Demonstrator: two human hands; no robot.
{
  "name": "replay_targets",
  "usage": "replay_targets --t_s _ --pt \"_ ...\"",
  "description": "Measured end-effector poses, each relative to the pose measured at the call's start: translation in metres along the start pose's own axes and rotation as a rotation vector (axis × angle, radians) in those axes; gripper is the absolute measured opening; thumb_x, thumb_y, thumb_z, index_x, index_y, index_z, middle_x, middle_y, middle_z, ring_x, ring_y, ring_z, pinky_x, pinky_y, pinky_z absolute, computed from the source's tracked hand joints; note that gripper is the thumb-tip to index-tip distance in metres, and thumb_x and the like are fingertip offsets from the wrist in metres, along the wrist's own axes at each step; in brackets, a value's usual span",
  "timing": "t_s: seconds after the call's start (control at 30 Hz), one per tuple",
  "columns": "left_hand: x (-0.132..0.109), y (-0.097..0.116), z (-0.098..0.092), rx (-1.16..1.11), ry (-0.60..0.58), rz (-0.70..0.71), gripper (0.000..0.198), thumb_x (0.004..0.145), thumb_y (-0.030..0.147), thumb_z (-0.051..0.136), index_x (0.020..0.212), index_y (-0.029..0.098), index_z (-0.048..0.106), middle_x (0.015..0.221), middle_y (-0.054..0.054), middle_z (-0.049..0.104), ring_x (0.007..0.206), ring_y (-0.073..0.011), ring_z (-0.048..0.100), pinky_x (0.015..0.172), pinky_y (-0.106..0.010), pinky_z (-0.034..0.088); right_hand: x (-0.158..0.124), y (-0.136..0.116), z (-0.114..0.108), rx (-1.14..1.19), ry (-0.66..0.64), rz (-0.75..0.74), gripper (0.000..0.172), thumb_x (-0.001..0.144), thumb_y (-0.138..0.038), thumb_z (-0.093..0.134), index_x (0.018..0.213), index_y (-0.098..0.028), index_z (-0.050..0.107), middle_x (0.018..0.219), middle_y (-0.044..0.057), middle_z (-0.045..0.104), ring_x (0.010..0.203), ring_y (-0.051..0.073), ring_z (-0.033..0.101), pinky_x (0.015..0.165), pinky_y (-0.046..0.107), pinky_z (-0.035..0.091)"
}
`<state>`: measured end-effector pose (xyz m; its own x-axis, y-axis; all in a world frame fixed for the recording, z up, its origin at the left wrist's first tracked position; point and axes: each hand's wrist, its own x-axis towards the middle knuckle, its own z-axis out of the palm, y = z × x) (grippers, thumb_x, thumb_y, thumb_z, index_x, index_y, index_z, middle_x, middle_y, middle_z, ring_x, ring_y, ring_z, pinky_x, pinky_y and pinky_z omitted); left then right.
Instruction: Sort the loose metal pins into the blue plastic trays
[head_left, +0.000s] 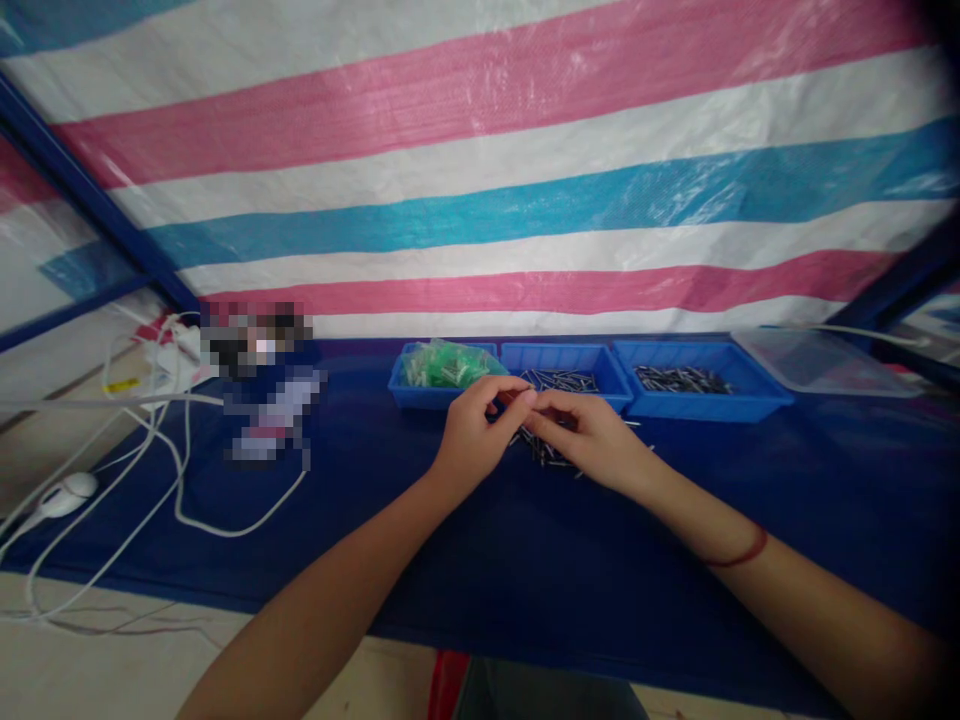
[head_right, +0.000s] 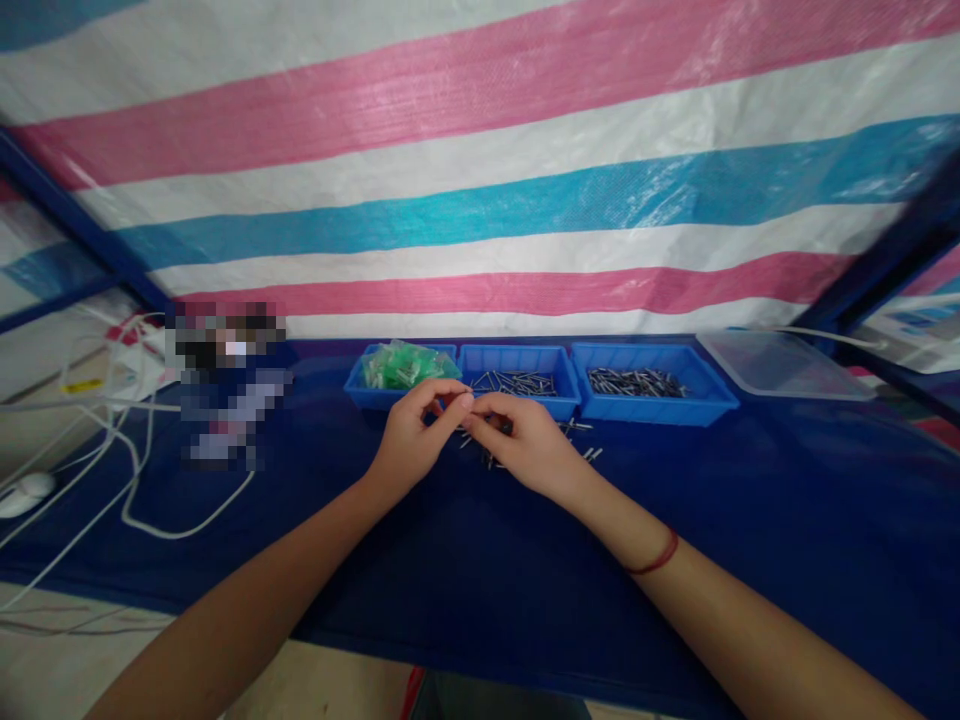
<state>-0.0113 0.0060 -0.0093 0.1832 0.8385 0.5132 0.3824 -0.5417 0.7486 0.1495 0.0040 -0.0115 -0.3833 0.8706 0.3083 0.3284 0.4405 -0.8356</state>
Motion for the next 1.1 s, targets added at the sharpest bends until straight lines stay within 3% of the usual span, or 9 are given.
replay_targets --t_s 0.27,0.5,0.57,0.63,0.7,0.77,0.9,1.03,1.1 --pt "-0.002 -0.006 0.005 -0.030 -0.059 -0.009 0.015 0.089 0.029 0.051 0.093 0.017 0.060 0.091 -0.004 0.062 0.084 -0.0148 0.059 0.069 -0.024 0.047 -0.010 0.000 -0.018 0.040 0.239 0.047 0.027 0.078 -0.045 0.062 0.085 -0.019 0.066 0.077 0.003 0.065 0.063 0.014 0.055 0.057 0.028 0.044" --pt "-0.004 0.000 0.010 0.076 -0.253 0.060 0.022 0.092 0.031 0.046 0.089 0.015 0.061 0.082 -0.003 0.061 0.077 -0.0138 0.056 0.071 -0.025 0.044 -0.013 -0.007 -0.032 -0.197 0.207 -0.060 0.027 0.086 -0.039 0.053 0.070 -0.019 0.058 0.065 0.001 0.056 0.060 0.013 0.050 0.055 0.026 0.039" --pt "-0.005 0.002 0.012 0.124 -0.285 0.079 0.022 0.093 0.030 0.045 0.100 0.015 0.060 0.088 -0.004 0.062 0.081 -0.0142 0.057 0.075 -0.026 0.044 -0.012 -0.006 -0.047 -0.261 0.261 -0.054 0.026 0.087 -0.037 0.051 0.070 -0.019 0.059 0.064 0.000 0.056 0.058 0.012 0.050 0.055 0.026 0.039" --pt "-0.005 0.003 0.013 0.192 -0.328 0.120 0.025 0.092 0.030 0.047 0.109 0.015 0.058 0.091 -0.005 0.062 0.085 -0.0157 0.057 0.078 -0.028 0.044 -0.011 -0.001 -0.069 -0.344 0.411 -0.014 0.022 0.085 -0.036 0.051 0.074 -0.019 0.061 0.066 0.001 0.059 0.058 0.013 0.052 0.055 0.027 0.040" --pt "-0.005 0.003 0.013 0.265 -0.386 0.188 0.025 0.092 0.029 0.047 0.109 0.016 0.059 0.095 -0.006 0.063 0.089 -0.0173 0.057 0.082 -0.030 0.043 -0.012 0.008 -0.094 -0.503 0.589 0.050 0.018 0.082 -0.034 0.053 0.076 -0.020 0.063 0.067 0.002 0.062 0.060 0.016 0.056 0.058 0.029 0.041" --pt "-0.006 0.003 0.013 0.330 -0.439 0.248 0.022 0.093 0.028 0.046 0.104 0.016 0.062 0.099 -0.007 0.063 0.092 -0.0182 0.056 0.085 -0.032 0.042 -0.013 0.021 -0.116 -0.681 0.685 0.149 0.018 0.080 -0.034 0.055 0.077 -0.020 0.066 0.066 0.005 0.064 0.062 0.020 0.059 0.061 0.033 0.041" --pt "-0.008 0.004 0.015 0.424 -0.507 0.282 0.023 0.092 0.028 0.047 0.101 0.019 0.065 0.101 -0.006 0.063 0.092 -0.0184 0.055 0.082 -0.033 0.041 -0.015 0.048 -0.130 -0.905 0.604 0.224 0.027 0.085 -0.038 0.050 0.084 -0.020 0.070 0.079 0.010 0.070 0.068 0.025 0.061 0.060 0.036 0.038" --pt "-0.013 0.008 0.019 0.462 -0.551 0.359 0.029 0.091 0.038 0.049 0.114 0.026 0.063 0.113 -0.004 0.061 0.105 -0.0218 0.050 0.087 -0.036 0.037 -0.013 0.056 -0.117 -1.030 0.466 0.238 0.036 0.085 -0.048 0.047 0.092 -0.021 0.072 0.080 0.009 0.070 0.075 0.029 0.062 0.058 0.035 0.033" --pt "-0.016 0.009 0.022 0.484 -0.580 0.418 0.034 0.091 0.042 0.048 0.120 0.028 0.059 0.123 -0.004 0.058 0.113 -0.0243 0.045 0.090 -0.039 0.034 -0.011 0.050 -0.111 -1.031 0.486 0.235 0.038 0.085 -0.051 0.047 0.093 -0.022 0.071 0.078 0.008 0.070 0.075 0.029 0.062 0.058 0.034 0.032"
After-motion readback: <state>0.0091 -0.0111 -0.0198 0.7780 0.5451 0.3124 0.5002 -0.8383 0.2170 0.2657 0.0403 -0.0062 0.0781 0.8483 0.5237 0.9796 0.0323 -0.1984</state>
